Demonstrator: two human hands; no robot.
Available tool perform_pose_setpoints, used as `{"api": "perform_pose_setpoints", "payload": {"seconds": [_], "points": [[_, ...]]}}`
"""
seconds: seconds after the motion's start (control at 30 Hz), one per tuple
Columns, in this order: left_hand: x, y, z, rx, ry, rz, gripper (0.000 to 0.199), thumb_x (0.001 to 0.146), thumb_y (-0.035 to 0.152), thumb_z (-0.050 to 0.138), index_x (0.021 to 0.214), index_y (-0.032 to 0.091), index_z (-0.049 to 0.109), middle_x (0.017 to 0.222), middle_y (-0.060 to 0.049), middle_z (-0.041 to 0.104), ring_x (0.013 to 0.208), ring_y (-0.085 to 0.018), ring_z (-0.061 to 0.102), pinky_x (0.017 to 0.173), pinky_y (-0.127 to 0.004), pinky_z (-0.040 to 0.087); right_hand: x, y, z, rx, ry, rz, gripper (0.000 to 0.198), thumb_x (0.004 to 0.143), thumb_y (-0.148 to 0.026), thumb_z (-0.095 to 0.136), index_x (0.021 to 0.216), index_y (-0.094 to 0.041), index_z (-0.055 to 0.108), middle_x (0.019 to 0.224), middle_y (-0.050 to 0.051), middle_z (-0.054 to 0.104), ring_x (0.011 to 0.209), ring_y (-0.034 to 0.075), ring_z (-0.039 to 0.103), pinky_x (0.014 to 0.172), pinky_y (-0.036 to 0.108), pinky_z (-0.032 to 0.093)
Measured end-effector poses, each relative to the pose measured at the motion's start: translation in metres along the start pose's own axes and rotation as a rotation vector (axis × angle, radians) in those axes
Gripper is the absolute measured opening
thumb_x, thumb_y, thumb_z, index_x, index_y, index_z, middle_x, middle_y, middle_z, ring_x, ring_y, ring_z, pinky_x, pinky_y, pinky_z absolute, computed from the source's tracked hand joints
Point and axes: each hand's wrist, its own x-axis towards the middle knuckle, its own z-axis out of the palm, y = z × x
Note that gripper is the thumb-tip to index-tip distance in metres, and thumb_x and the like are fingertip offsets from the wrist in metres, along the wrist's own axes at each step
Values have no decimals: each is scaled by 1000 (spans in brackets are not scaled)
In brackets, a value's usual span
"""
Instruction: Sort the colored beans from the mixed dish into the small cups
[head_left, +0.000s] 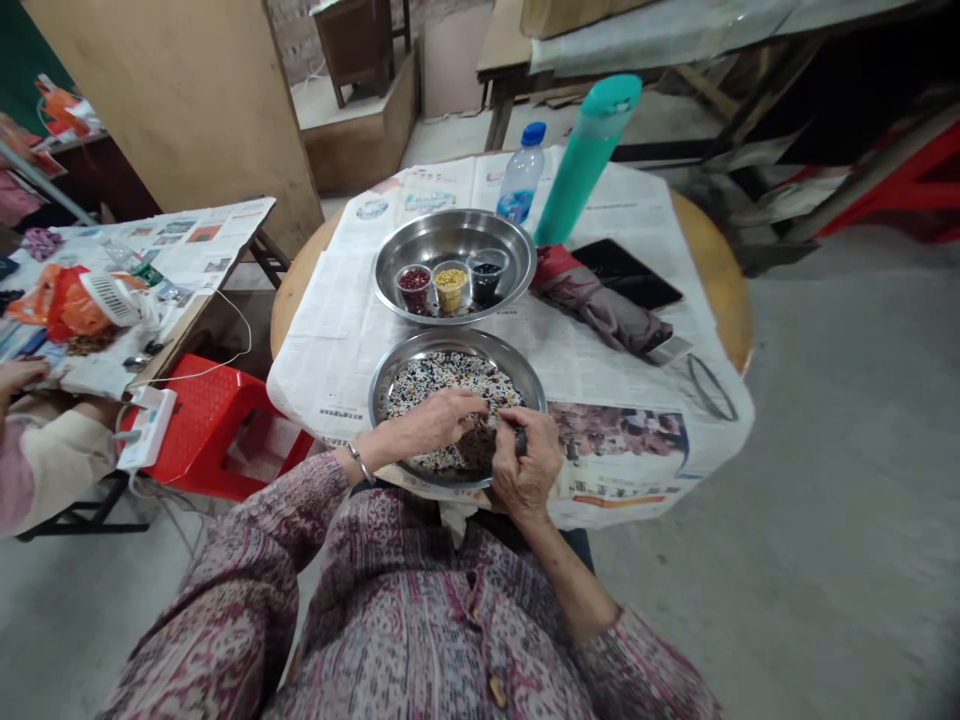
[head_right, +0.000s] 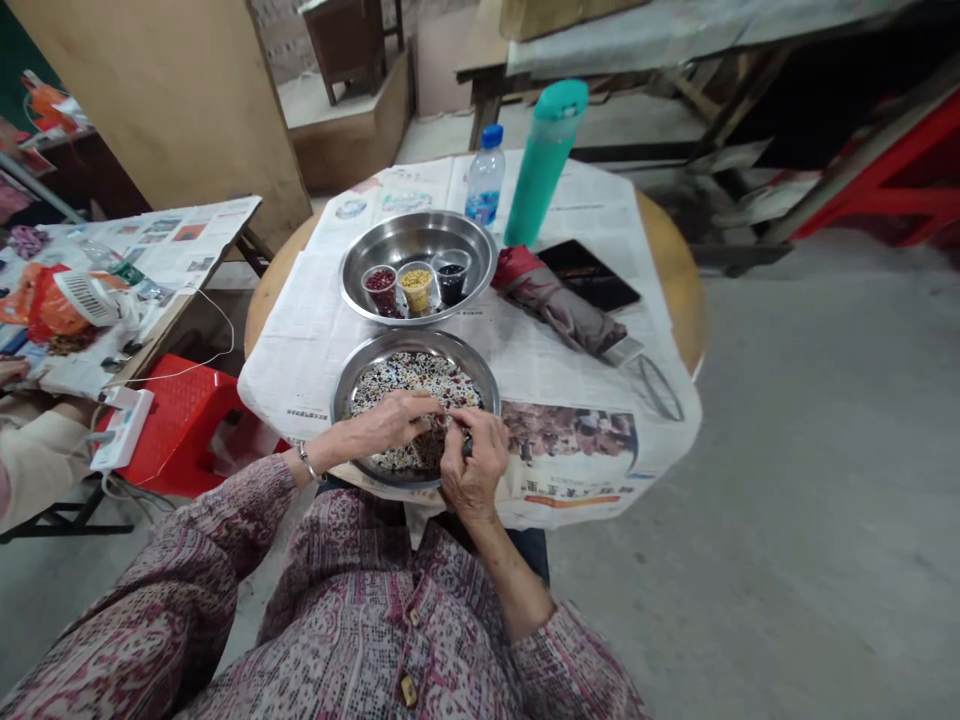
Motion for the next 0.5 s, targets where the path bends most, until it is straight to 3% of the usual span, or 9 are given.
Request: {"api": "perform_pose_setpoints", "payload": {"seconds": [0.13, 0.23, 0.33, 0.5], "points": [[2, 4, 2, 107, -81, 210, 18, 92, 16, 58, 109, 19, 64, 121, -7, 65, 118, -21, 53, 106, -37, 43, 0, -1, -1, 23, 12, 1, 11, 91, -18, 53, 97, -21, 62, 93, 6, 67, 89, 20, 61, 84, 38, 50], [12, -2, 2, 266, -58, 264, 30, 93, 26, 62, 123, 22, 60, 146, -6, 49, 136, -28, 39, 114, -46, 35, 0, -1, -1, 21, 5, 2, 12, 92, -17, 52, 98, -21, 61, 95, 6, 66, 91, 20, 61, 84, 38, 49], [26, -11, -1, 352, -43, 210, 32, 96, 29, 59, 127, 21, 58, 143, -9, 50, 133, -29, 42, 110, -46, 39, -1, -1, -2, 13, -11, -5, 12, 91, -17, 53, 99, -20, 62, 95, 6, 66, 91, 20, 61, 85, 38, 49], [22, -18, -20, 399, -47, -70, 27, 100, 11, 38, 114, 15, 61, 118, -11, 58, 108, -22, 58, 86, -33, 51, -1, 0, -3, -6, -41, -11, 13, 91, -17, 53, 99, -21, 62, 93, 5, 67, 91, 20, 62, 86, 38, 49]]}}
